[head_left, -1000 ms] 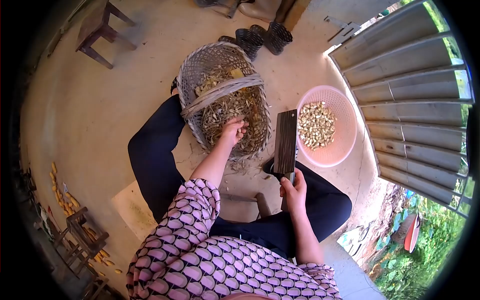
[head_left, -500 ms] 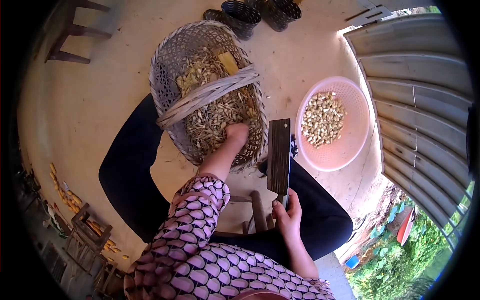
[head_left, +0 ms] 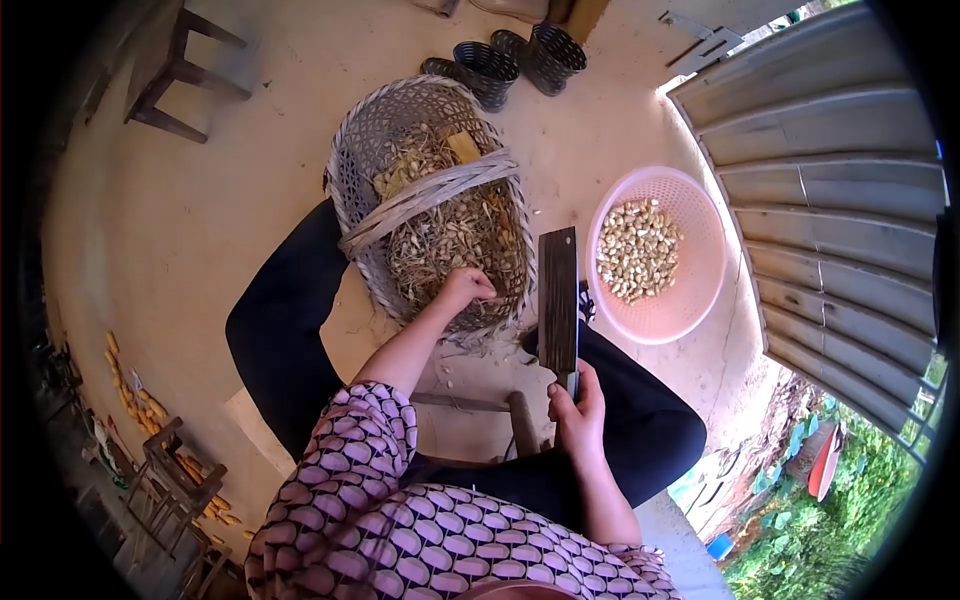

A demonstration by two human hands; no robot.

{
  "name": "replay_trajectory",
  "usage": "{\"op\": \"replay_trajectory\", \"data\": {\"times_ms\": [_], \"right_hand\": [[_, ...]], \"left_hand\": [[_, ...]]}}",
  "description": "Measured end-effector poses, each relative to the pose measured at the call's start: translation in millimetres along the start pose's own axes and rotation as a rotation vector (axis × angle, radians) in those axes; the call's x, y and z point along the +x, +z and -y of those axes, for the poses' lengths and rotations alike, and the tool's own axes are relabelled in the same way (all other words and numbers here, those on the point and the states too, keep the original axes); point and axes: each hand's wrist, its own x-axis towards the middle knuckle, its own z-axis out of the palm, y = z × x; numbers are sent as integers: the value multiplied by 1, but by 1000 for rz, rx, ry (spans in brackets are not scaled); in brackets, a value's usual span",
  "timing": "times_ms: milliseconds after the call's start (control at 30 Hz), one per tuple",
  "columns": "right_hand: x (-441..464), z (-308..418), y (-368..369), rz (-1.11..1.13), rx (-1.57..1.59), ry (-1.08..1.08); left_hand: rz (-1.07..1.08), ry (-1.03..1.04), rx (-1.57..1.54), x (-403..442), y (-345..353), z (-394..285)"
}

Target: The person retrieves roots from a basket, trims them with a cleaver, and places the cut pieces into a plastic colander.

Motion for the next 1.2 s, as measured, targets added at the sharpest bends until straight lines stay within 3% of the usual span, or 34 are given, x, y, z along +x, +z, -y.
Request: {"op": "replay_trajectory", "data": {"times_ms": [100, 200, 333, 400, 433, 533, 567, 667, 833, 900, 933, 967, 1067, 1200], "right_hand": [[-5, -7, -1, 34, 57, -56], [-13, -11, 2, 33, 69, -130], [-20, -24, -1, 20, 13, -188], [-21, -28, -4, 12, 1, -167], [-19, -29, -4, 13, -7, -143], [-11, -24, 2, -9, 1, -101], [-9, -20, 4, -13, 11, -78], [-3, -12, 8, -11, -20, -14], [5, -6, 7, 24, -125, 50], [7, -7, 6, 23, -109, 54], [6, -7, 6, 12, -93, 56], [6, -7, 6, 18, -87, 45], [0, -6, 7, 21, -223, -12], [-9, -16, 9, 46, -437, -258]], "left_hand": [[-55, 18, -121, -25, -12, 0], [-200, -163, -358, -38, -14, 4], [-302, 46, -271, -37, -2, 24], [-346, 82, 207, -36, 7, 12], [-347, 82, 198, -37, 10, 1], [-88, 100, 460, -24, 19, -15], [-79, 88, 450, -15, 23, -12], [-121, 119, 932, 10, 38, 4], [-95, 128, 987, 21, 36, 15], [71, -115, 494, 1, 19, -36], [37, -130, 148, 2, 18, -25], [28, -123, 156, 1, 15, -17], [-142, 156, -329, -6, 7, 0], [-233, 20, -424, -40, -3, -26]]}}
